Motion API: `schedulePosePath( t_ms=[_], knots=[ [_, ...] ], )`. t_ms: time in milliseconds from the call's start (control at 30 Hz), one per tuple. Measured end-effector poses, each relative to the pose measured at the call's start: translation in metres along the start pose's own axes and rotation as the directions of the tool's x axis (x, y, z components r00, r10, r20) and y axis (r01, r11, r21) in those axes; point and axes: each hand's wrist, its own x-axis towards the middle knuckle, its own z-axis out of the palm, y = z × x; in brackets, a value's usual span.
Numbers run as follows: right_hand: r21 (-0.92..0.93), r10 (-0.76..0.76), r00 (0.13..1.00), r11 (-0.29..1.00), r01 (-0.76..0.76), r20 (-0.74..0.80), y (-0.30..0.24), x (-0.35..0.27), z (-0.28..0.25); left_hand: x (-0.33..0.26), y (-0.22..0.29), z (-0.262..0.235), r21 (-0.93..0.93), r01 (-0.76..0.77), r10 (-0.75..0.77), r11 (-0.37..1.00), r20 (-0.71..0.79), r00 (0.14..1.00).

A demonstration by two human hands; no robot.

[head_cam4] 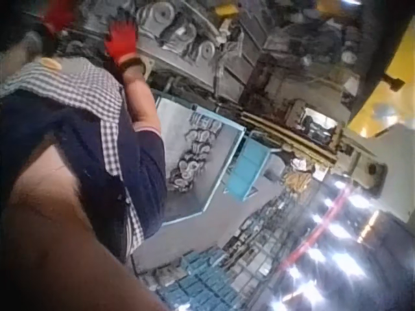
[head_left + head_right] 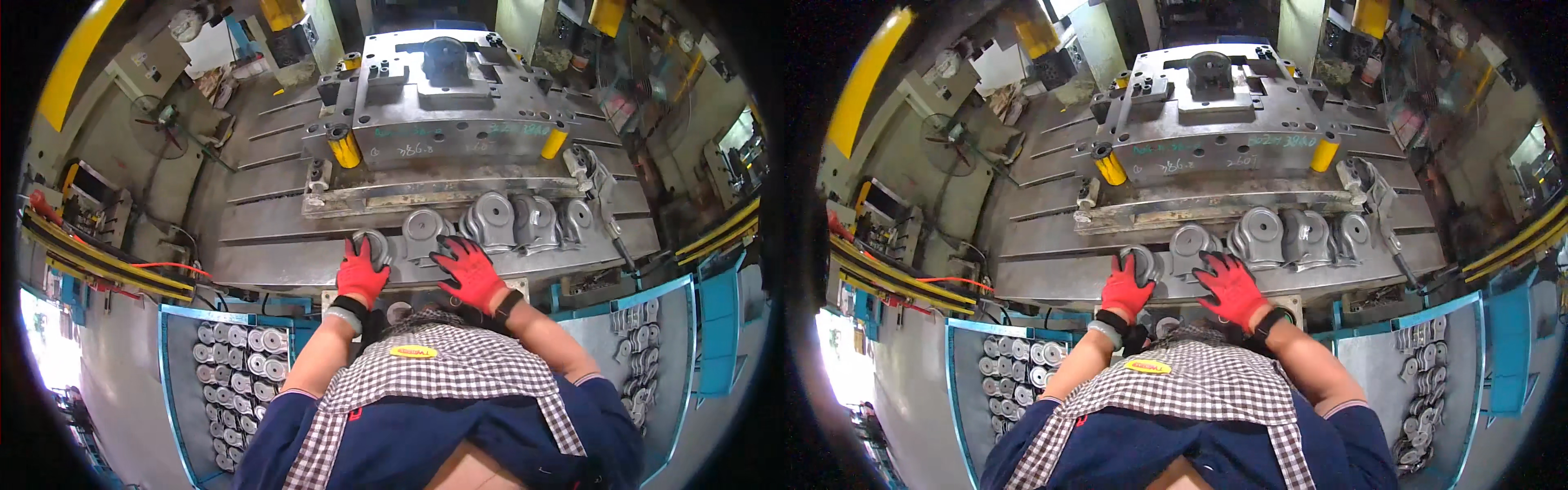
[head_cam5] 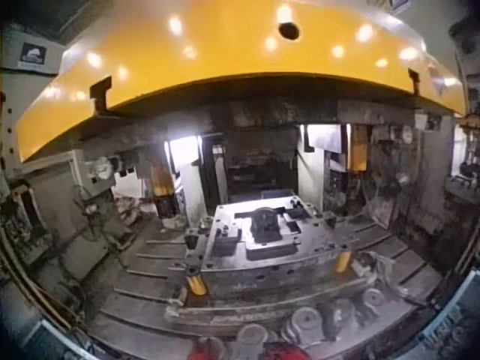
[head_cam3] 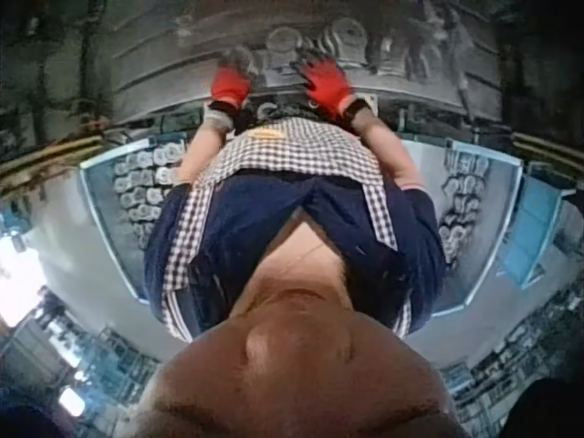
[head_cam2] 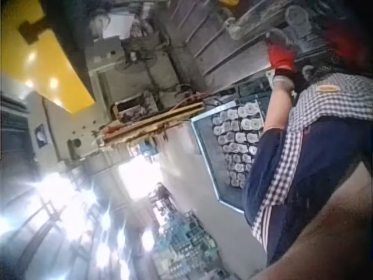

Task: The recorder is picking up metal pieces from a bin and placing them onto a press machine for processing.

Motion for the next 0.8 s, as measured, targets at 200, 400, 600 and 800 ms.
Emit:
schedulePosePath(
  t_ms=[200,400,600,800],
  knots=[
    [-0.151,-0.031,0.982,0.987,0.059,0.186,-0.012,0.044,0.020,-0.002,0.008,-0.001,0.065,0.042,-0.049,0.997,0.103,0.993],
    [-0.349,0.051,0.935,0.934,0.080,0.351,-0.028,0.075,0.041,0.001,0.004,-0.022,0.079,0.014,-0.028,0.997,0.178,0.984],
    [-0.421,0.221,0.901,0.906,-0.048,0.374,-0.032,0.080,0.068,0.014,-0.012,-0.038,0.187,-0.076,0.059,0.979,0.091,0.994],
    [-0.269,0.194,0.942,0.956,-0.118,0.275,-0.012,0.077,0.054,0.022,-0.087,0.029,-0.351,-0.135,0.037,0.927,-0.274,0.961]
  ],
)
